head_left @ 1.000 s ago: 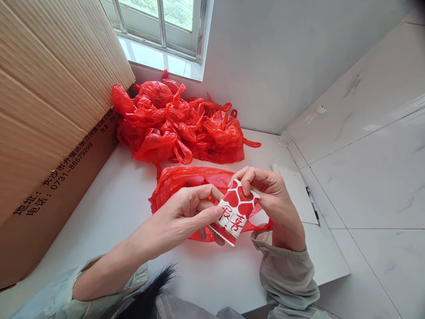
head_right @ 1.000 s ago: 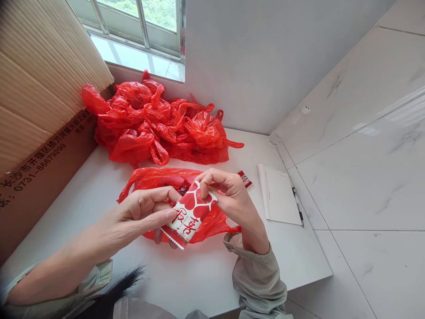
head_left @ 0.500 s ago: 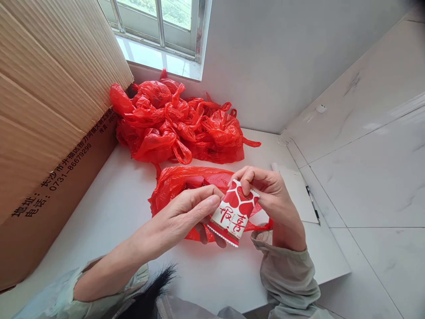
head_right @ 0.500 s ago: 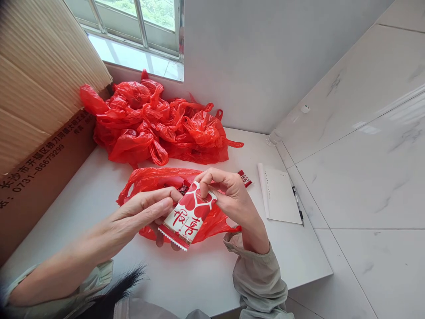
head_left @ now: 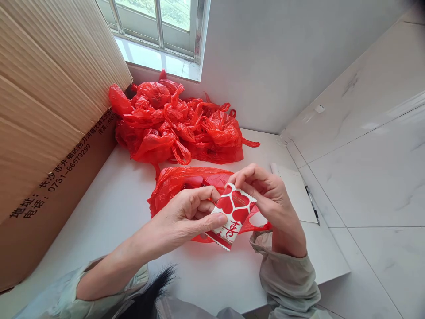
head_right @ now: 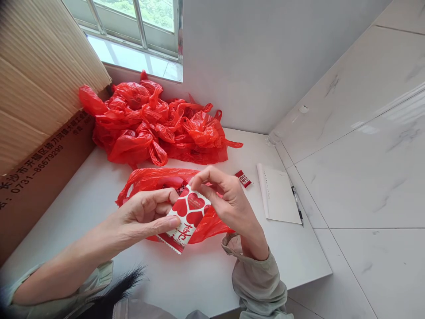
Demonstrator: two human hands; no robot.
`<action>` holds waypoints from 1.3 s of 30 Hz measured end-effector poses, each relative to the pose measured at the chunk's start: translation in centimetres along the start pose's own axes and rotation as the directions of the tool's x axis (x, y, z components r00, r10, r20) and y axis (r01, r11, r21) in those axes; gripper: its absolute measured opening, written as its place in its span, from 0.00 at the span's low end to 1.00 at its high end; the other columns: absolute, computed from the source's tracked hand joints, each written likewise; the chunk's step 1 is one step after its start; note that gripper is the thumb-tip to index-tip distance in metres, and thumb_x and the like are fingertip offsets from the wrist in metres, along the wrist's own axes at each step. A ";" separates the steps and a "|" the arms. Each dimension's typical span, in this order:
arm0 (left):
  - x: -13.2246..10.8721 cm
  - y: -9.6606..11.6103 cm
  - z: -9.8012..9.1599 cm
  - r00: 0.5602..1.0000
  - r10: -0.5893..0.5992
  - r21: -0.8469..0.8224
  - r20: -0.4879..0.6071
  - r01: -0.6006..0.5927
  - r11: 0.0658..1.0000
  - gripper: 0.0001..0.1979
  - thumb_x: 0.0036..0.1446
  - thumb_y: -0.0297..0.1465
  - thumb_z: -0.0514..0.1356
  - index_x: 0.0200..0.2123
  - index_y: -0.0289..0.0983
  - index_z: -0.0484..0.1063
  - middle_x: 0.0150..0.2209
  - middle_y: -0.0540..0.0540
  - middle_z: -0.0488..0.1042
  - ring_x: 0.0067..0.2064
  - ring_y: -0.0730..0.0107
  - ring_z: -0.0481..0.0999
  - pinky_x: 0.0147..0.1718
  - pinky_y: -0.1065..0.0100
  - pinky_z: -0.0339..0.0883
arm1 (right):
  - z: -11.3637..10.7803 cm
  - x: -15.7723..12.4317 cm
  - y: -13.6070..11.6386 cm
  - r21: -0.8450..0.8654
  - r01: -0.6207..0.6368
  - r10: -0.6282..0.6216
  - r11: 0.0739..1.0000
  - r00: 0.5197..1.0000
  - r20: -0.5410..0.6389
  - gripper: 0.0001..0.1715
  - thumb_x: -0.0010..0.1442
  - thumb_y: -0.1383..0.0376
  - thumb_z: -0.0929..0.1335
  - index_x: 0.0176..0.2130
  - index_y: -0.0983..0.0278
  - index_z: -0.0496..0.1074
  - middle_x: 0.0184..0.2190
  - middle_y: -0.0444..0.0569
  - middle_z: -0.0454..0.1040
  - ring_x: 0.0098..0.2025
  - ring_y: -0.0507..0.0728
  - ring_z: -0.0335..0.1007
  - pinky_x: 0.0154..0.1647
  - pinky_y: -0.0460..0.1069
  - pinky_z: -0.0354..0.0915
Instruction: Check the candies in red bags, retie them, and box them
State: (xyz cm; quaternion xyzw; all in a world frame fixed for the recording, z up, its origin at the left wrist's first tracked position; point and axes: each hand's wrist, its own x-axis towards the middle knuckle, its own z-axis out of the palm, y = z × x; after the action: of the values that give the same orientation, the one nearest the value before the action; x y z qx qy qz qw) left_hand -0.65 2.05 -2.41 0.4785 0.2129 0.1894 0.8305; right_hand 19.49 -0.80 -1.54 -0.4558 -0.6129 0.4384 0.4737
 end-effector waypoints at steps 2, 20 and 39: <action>-0.1 0.0 0.0 1.000 0.006 0.005 -0.027 -0.006 1.000 0.11 0.63 0.34 0.62 0.33 0.35 0.65 0.27 0.54 0.67 0.30 0.79 0.68 0.35 0.71 0.76 | 0.1 -0.1 -0.3 0.020 -0.027 0.028 0.999 0.998 -0.059 0.07 0.67 0.64 0.64 0.38 0.59 0.71 0.36 0.45 0.74 0.34 0.51 0.70 0.34 0.46 0.67; 0.7 -0.4 -0.6 0.871 0.409 0.781 -0.272 -0.048 0.622 0.09 0.61 0.34 0.59 0.29 0.38 0.71 0.24 0.53 0.71 0.25 0.74 0.70 0.26 0.75 0.64 | 0.2 1.1 1.1 -0.154 -0.073 0.088 0.985 0.991 0.098 0.11 0.58 0.69 0.70 0.43 0.60 0.75 0.36 0.44 0.77 0.36 0.52 0.73 0.39 0.48 0.69; -2.2 1.8 -3.4 0.678 0.719 0.961 -0.150 0.272 -0.057 0.14 0.61 0.33 0.61 0.50 0.42 0.67 0.48 0.41 0.72 0.51 0.49 0.67 0.45 0.59 0.62 | 0.7 1.4 3.9 -0.657 0.098 0.172 0.748 0.927 0.334 0.11 0.58 0.77 0.64 0.30 0.62 0.67 0.28 0.43 0.72 0.30 0.52 0.66 0.32 0.46 0.56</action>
State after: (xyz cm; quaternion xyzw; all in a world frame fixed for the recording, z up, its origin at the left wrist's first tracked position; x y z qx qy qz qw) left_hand -4.52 4.15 -1.93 0.8381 0.4608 0.2889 0.0422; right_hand 19.21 1.29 -5.20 -0.5143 -0.7972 0.2802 0.1464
